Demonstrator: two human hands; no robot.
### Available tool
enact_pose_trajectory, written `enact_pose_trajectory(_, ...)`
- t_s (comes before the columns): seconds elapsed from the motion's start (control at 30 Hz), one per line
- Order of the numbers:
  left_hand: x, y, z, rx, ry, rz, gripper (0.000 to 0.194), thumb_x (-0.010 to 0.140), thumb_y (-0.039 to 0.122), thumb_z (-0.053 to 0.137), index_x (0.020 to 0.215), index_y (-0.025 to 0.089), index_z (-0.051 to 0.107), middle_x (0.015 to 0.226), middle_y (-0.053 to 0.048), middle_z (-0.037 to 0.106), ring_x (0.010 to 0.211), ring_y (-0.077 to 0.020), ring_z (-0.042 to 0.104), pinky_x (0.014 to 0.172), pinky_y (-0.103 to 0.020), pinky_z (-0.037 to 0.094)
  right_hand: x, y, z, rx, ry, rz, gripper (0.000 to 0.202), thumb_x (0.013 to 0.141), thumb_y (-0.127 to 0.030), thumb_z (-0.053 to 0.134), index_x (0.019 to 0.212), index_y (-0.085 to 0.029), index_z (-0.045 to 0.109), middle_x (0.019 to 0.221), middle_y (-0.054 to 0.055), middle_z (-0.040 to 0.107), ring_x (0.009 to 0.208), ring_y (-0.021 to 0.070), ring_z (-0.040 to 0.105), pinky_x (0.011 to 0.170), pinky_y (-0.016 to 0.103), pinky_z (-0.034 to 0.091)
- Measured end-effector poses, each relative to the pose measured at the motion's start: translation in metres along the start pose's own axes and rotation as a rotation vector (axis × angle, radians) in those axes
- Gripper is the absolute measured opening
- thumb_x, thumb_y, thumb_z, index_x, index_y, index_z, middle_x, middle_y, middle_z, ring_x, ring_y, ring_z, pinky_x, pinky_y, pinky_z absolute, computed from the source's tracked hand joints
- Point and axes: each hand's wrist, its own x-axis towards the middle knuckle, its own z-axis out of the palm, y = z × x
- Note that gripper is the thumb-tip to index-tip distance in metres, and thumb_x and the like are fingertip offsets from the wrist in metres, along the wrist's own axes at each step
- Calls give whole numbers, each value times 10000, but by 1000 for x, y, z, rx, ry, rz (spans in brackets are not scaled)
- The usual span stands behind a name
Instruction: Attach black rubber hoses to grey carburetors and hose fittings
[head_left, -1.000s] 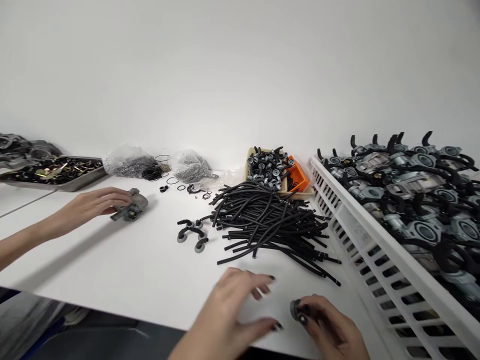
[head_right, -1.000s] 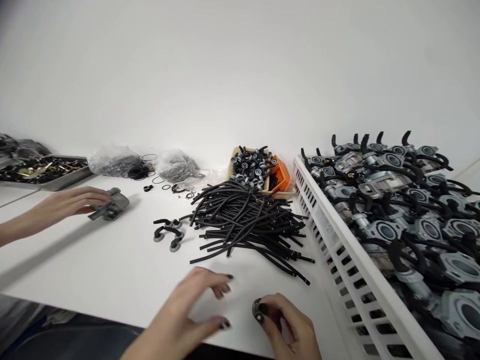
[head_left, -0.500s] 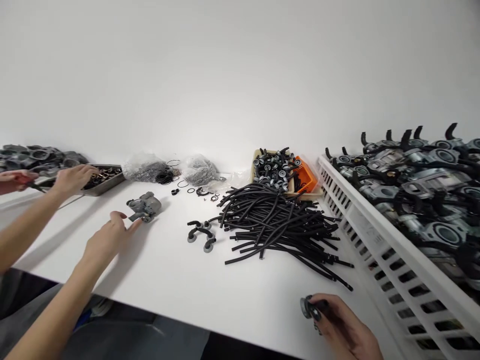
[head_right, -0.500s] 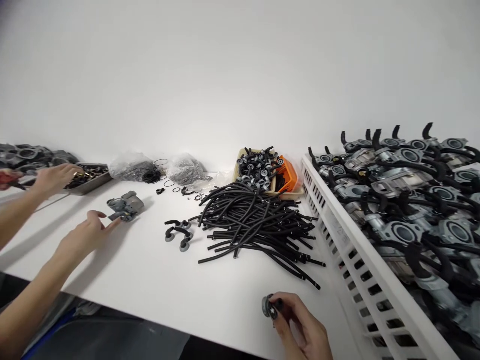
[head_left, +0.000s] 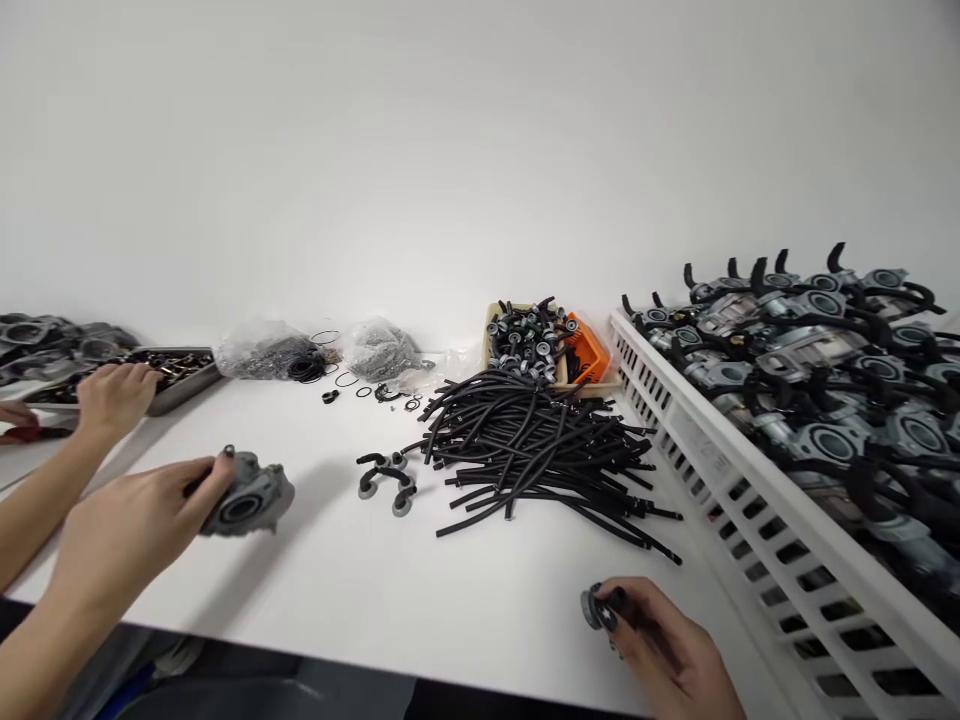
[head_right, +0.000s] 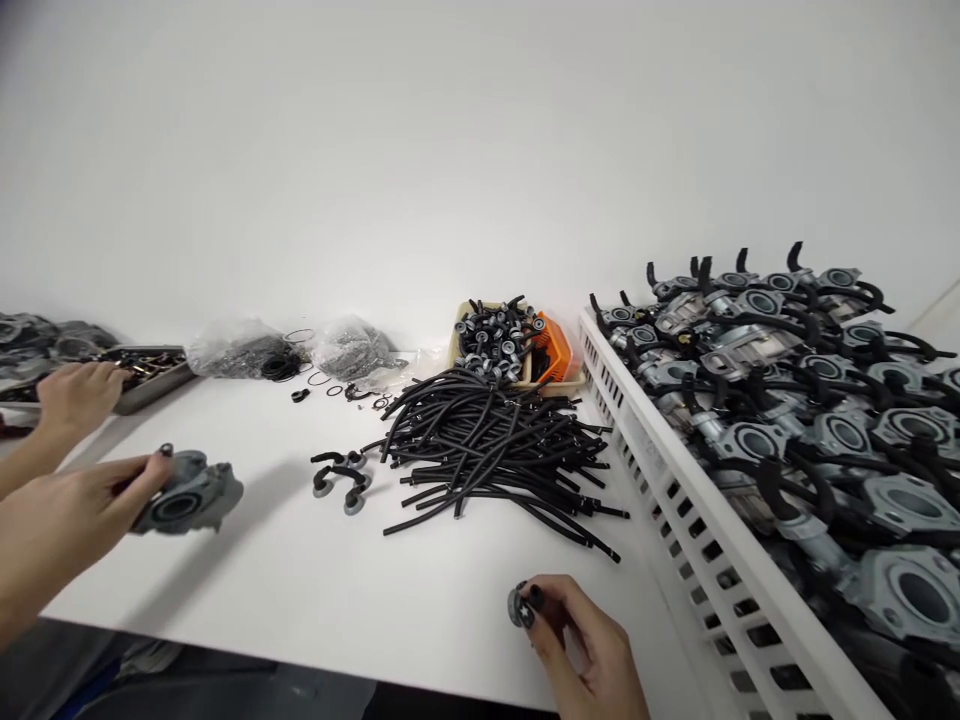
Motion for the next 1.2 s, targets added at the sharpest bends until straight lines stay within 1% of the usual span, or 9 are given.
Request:
enact_pose_trajectory(0.1,-27,16,-5,-338,-144,221,486,871,553,401,814,195,724,618,4,692,626,-171,614,549,-195,368,2,4,-4,-50,-59,-29,265,816,-458,638,836,-199,691,745,53,663,692,175,642,624,193,528)
enact_pose_trajectory(0.23,-65,79,-13,-630,-131,569,476,905,492,401,558,221,583,492,25,584,445,-130,523,484,-236,346,4,7,-6,-80,-61,-53,257,843,-442,619,856,-192,680,749,57,658,663,172,624,610,213,528)
enact_pose_trajectory(0.43,-86,181,-32,-540,198,1028,433,942,332,414,549,214,555,456,29,532,401,-118,518,462,-276,283,4,0,-4,-81,-79,-54,262,860,-444,595,863,-192,668,748,47,634,664,162,582,602,217,489)
enact_pose_trajectory(0.63,-90,230,-25,-491,348,1124,440,934,358,447,528,204,521,431,15,507,380,-125,472,446,-293,242,4,-2,-2,-52,-47,-20,315,850,-486,598,845,-179,668,725,39,603,644,156,542,586,224,462)
enact_pose_trajectory(0.73,-87,232,-27,-602,314,1126,398,900,417,502,560,211,509,452,20,515,392,-125,463,441,-285,237,4,-2,-1,-29,-49,-21,328,842,-497,606,840,-174,665,723,36,596,653,158,536,600,230,458)
enact_pose_trajectory(0.87,-83,202,-23,-852,151,988,385,895,361,499,562,212,380,462,52,449,396,-96,434,428,-240,278,2,-3,1,6,1,15,327,822,-500,634,834,-174,665,715,30,585,653,156,516,600,231,450)
enact_pose_trajectory(1.03,-110,158,23,-971,53,742,362,944,271,392,597,211,307,483,53,380,383,-80,407,384,-199,316,3,-1,0,-5,-4,-20,341,829,-506,623,851,-170,680,775,62,633,681,171,573,601,230,478)
enact_pose_trajectory(1.1,-126,153,43,-947,34,793,333,932,221,410,605,207,347,488,58,427,393,-70,444,404,-182,342,3,-1,0,-6,11,-25,344,827,-513,626,852,-174,685,783,64,645,674,170,587,599,227,483)
enact_pose_trajectory(1.2,-141,157,59,-898,115,902,325,866,187,514,598,204,331,490,61,450,423,-72,469,441,-187,354,2,-3,2,13,64,1,357,811,-533,642,889,-188,697,757,52,655,657,166,593,619,228,494)
